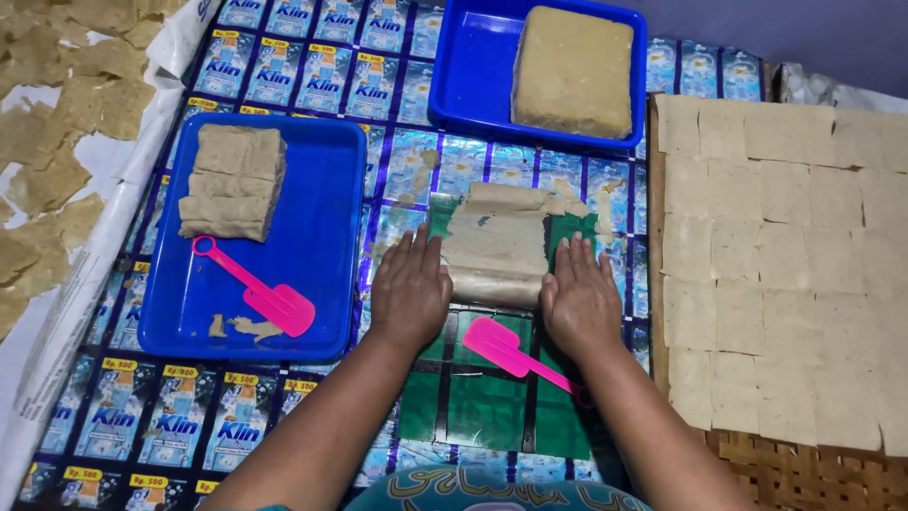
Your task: Flattening dough with a rolling pin, cutting it into small squares using a scraper, and placing them on a drying tray.
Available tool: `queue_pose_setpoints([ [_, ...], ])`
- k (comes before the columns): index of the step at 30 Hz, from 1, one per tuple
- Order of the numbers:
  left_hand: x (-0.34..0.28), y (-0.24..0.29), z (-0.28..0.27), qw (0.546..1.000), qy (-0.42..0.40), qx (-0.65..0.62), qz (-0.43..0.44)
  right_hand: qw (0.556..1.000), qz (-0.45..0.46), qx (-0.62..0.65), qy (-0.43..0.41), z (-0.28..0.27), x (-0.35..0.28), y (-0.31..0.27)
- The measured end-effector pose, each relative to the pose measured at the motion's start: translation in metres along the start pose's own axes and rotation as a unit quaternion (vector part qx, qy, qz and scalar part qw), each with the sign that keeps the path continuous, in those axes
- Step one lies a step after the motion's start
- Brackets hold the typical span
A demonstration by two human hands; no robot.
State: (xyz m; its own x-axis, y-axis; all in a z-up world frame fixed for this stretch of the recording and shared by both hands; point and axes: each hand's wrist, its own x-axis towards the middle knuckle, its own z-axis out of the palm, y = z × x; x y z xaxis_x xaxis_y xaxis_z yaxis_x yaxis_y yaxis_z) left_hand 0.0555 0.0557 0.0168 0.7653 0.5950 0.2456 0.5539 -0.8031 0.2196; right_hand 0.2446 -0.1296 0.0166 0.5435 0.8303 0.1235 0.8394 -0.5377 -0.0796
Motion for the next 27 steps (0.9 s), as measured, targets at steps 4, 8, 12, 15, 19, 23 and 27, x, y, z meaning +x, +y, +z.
queue_pose_setpoints([
  [4,-0.004,0.0,0.002,1.0,0.027,0.006,0.007,1.0,-0.014,0.002,0.02,0.0,-0.001,-0.001],
  [8,0.018,0.002,-0.001,1.0,0.029,-0.008,-0.004,0.999,-0.006,0.01,0.049,0.004,0.019,0.001],
  [12,0.047,0.002,0.003,0.999,-0.024,-0.019,-0.039,0.997,0.006,0.016,0.075,0.012,0.046,0.009],
  [15,0.069,0.004,-0.01,0.991,-0.116,-0.014,-0.067,0.998,0.018,0.023,0.052,0.016,0.066,0.016],
  [19,0.088,0.006,-0.019,0.988,-0.133,-0.016,-0.072,0.998,0.023,0.035,0.05,0.01,0.081,0.015],
  [23,0.104,0.006,-0.02,0.99,-0.121,-0.023,-0.065,0.998,0.032,0.038,0.046,0.008,0.096,0.017],
  [27,0.12,0.0,-0.008,0.991,-0.116,-0.02,-0.064,0.997,0.039,0.051,0.038,0.001,0.111,0.017],
])
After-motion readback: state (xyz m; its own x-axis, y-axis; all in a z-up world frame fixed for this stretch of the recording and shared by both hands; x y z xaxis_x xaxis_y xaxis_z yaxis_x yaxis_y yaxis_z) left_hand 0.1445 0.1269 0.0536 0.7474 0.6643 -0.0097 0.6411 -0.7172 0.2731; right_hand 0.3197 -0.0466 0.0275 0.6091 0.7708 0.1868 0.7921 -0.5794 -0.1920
